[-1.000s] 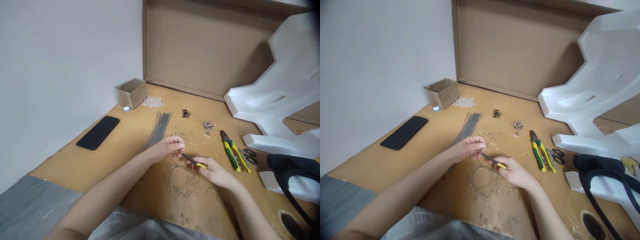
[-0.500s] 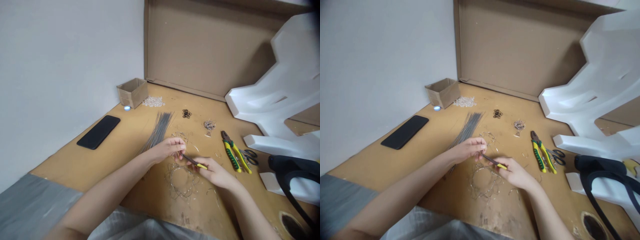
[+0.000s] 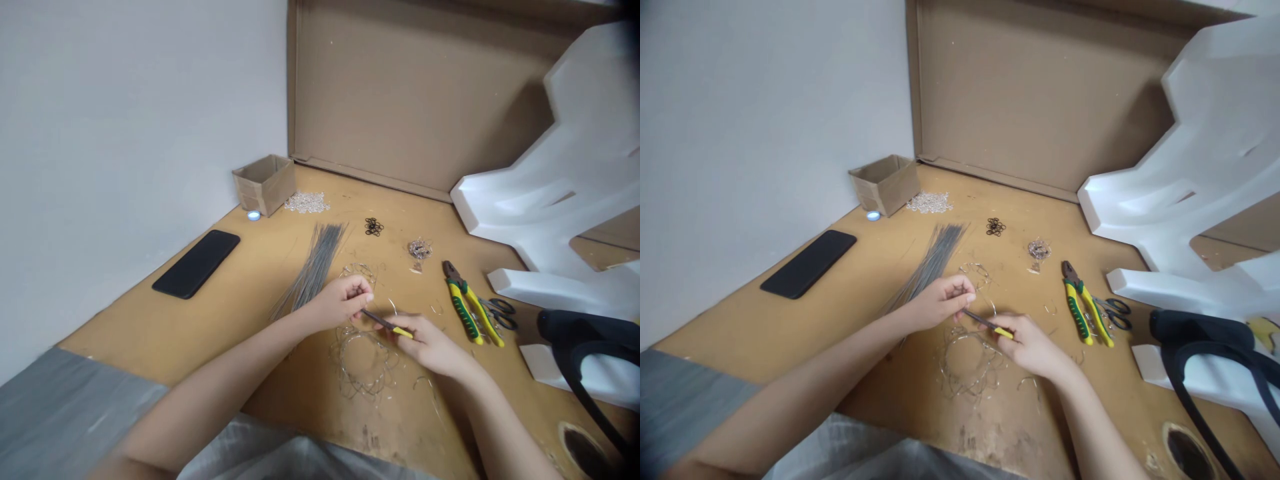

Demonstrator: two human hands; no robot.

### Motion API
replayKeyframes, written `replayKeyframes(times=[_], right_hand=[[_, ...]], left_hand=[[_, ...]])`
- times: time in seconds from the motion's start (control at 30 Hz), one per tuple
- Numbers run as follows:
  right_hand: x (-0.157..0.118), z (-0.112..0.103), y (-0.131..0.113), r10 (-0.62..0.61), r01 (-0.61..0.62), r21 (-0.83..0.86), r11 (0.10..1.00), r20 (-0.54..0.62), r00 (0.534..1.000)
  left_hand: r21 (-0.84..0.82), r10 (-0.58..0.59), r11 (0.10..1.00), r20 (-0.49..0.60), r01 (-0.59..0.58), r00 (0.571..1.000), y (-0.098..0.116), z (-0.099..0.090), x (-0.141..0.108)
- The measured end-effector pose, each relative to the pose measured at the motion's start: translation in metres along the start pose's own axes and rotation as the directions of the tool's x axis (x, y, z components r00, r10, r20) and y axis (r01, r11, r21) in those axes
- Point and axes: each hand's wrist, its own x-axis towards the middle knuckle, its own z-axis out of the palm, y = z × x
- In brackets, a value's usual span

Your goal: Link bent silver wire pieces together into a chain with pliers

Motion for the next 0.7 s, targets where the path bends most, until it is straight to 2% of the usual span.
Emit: replayKeyframes(times=[0.2,0.7], right_hand=[[0.0002,0.0002,0.0025,0.008,-0.008,-0.02,1.0,-0.002,1.0],[0.0002,0.0001,0.0003,-0.011,0.01,-0.04,0.999,-0.017,1.0]], left_hand=[[0.203,0.062,0.978,-0.075,-0.046,0.995,0.0011,0.0023,-0.0036],[0.265,0.068,0.963,-0.097,-0.04,0.993,0.0035,0.0032,-0.0035]])
